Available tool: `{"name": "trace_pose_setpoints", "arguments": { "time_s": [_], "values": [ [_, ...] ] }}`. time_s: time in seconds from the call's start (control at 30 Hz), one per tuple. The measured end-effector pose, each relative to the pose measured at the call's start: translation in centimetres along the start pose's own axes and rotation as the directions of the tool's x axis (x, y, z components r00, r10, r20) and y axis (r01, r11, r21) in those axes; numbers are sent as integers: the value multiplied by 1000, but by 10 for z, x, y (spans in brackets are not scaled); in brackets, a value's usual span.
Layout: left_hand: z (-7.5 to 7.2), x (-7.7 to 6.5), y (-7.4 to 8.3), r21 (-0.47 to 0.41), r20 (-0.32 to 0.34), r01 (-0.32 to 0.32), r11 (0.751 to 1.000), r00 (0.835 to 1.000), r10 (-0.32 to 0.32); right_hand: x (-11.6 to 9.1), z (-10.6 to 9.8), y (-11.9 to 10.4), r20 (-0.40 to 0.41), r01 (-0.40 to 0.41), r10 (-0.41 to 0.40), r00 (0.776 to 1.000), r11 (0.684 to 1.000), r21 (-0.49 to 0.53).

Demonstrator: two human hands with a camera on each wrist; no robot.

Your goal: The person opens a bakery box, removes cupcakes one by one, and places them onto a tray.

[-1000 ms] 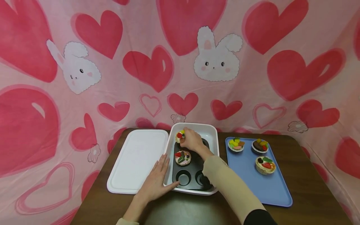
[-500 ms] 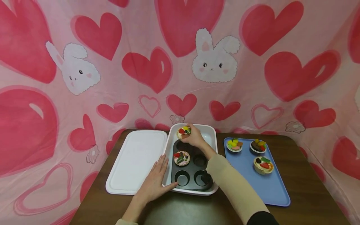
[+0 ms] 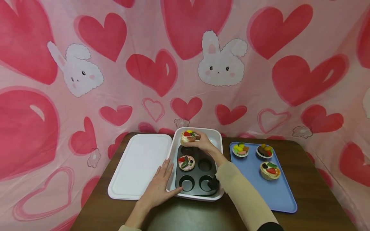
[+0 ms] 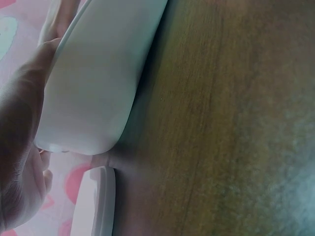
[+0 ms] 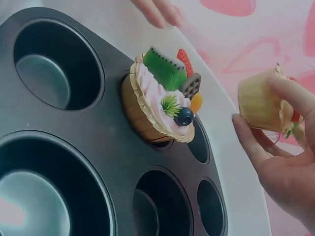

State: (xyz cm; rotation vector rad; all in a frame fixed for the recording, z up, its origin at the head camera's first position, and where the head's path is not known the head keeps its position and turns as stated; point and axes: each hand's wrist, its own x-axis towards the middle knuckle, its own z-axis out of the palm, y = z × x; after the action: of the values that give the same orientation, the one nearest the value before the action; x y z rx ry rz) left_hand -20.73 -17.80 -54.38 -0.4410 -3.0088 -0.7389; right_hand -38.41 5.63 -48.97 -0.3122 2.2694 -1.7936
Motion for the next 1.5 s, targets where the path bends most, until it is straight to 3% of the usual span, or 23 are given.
{"name": "trace_pose_setpoints", "arguments": {
  "time_s": [0.23, 0.53, 0.93, 1.17, 1.5],
  "values": [
    [-1, -1, -2, 10, -6, -17, 1000, 1000, 17, -8, -1, -5, 70, -44, 34, 997, 986, 159],
    [3, 0, -4, 1, -5, -17, 1000, 1000, 17, -24, -13, -8, 35, -103, 100, 994, 990, 92],
    [3, 1, -3, 5, -2, -2, 1000, 1000, 2, -56, -44, -9, 64, -20, 13, 998, 994, 105],
    [2, -1, -3, 11, -9, -8, 1000, 1000, 8, -81, -65, 0, 3, -13, 12, 1000, 996, 93],
    [3, -1, -3, 2, -13, -10, 1000, 1000, 10, -108, -98, 20, -78, 0, 16, 997, 980, 201]
  ]
}}
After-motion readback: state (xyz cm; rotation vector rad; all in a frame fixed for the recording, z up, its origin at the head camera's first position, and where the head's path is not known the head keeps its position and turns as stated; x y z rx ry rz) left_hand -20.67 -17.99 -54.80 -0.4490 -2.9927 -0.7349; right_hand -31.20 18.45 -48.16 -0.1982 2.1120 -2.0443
